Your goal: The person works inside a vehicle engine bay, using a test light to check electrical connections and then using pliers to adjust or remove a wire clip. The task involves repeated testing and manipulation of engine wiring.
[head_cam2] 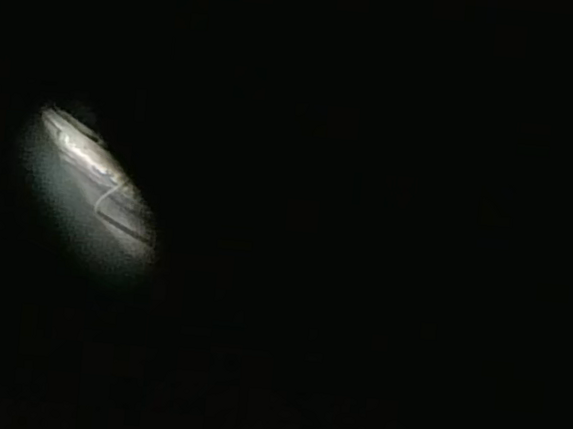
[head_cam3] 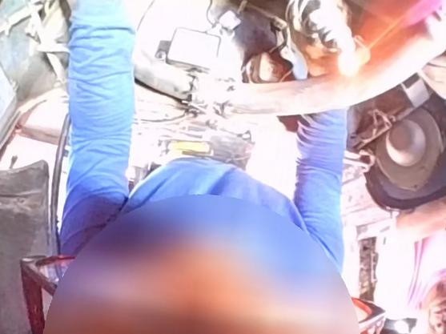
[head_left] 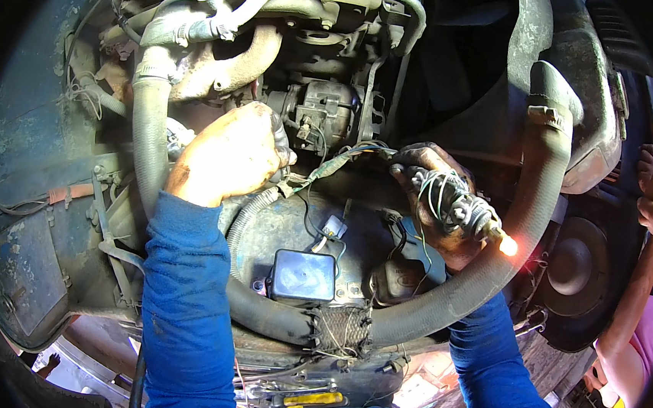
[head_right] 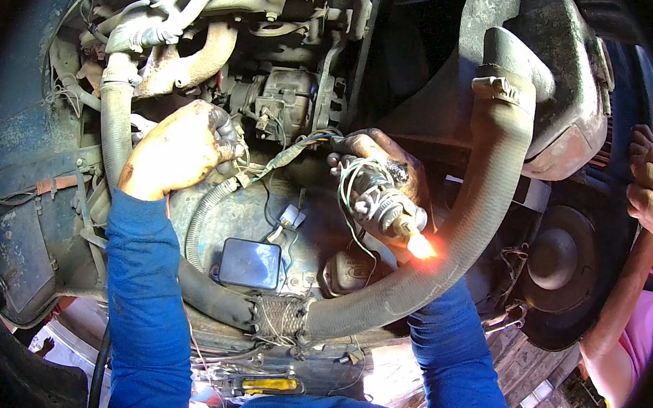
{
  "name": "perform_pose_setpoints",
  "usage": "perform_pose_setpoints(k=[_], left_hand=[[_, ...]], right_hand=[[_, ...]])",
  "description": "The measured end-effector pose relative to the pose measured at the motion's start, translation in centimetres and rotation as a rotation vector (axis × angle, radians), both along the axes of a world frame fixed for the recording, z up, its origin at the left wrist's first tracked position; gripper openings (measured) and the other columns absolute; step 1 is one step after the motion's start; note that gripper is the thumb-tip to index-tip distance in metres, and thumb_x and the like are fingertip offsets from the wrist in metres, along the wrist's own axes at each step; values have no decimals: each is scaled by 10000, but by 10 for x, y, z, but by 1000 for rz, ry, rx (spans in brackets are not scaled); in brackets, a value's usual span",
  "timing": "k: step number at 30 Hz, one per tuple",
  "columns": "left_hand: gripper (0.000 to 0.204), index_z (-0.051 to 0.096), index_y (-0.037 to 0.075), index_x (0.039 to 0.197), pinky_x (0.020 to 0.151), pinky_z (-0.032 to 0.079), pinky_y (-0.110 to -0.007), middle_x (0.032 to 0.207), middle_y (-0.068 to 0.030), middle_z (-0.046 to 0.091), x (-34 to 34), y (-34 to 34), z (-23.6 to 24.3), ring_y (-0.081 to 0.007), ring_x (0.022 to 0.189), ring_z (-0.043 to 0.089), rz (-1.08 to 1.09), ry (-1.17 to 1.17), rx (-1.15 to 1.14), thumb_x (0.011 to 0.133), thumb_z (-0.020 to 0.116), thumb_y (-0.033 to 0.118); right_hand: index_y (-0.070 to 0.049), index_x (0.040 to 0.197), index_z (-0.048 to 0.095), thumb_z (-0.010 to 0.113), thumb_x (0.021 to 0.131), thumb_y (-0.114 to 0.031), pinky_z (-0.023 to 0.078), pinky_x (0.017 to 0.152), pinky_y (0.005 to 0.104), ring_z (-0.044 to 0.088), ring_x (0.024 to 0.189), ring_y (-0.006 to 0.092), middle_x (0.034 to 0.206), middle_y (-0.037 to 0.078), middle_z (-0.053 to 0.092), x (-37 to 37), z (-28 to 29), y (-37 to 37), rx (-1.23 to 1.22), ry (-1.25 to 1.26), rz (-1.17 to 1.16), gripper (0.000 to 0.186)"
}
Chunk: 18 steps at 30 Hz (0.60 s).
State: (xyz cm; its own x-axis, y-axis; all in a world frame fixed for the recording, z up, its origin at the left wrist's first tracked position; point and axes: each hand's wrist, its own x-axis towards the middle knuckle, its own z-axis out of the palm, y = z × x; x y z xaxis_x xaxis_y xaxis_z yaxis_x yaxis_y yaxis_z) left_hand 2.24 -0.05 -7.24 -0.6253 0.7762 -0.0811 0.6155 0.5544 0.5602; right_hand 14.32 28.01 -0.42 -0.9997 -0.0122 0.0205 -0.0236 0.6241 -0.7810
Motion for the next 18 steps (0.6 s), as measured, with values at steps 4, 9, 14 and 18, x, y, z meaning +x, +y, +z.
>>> perform_pose_setpoints(k=[4, 9, 14, 18], left_hand=[[143, 556, -27, 980, 760, 559, -335, 857, -76, 586, -1, -3, -11, -185, 805, 614, -27, -180, 101, 886, 656, 14], [128, 554, -9, 998, 710, 542, -321, 871, -74, 590, -6, 0, -11, -160, 809, 608, 103, -562, 457, 921, 644, 39], [148, 620, 17, 1007, 633, 503, -289, 843, -81, 675, -14, 15, 40, -119, 744, 627, 426, -731, 84, 925, 689, 120], [193, 683, 20, 1029, 646, 497, -273, 829, -84, 706, -13, 42, 76, -98, 711, 630, 474, -465, 62, 915, 719, 170]], right_hand=[[31, 937, 659, 682, 891, -56, 516, 758, 339, 652, 824, 252, 888, 134, 655, -1, 2, 0, -77, -50, -15, 101], [18, 925, 658, 638, 925, -53, 518, 751, 353, 643, 807, 276, 884, 145, 646, -3, -1, 6, -137, 155, 154, 75], [34, 1046, 642, 573, 964, -51, 520, 768, 314, 638, 845, 205, 935, 129, 659, 0, -12, 11, -354, 12, 14, 138], [30, 1140, 622, 589, 937, -85, 516, 753, 319, 643, 848, 204, 948, 125, 663, 5, -16, 29, -516, -239, 91, 236]])
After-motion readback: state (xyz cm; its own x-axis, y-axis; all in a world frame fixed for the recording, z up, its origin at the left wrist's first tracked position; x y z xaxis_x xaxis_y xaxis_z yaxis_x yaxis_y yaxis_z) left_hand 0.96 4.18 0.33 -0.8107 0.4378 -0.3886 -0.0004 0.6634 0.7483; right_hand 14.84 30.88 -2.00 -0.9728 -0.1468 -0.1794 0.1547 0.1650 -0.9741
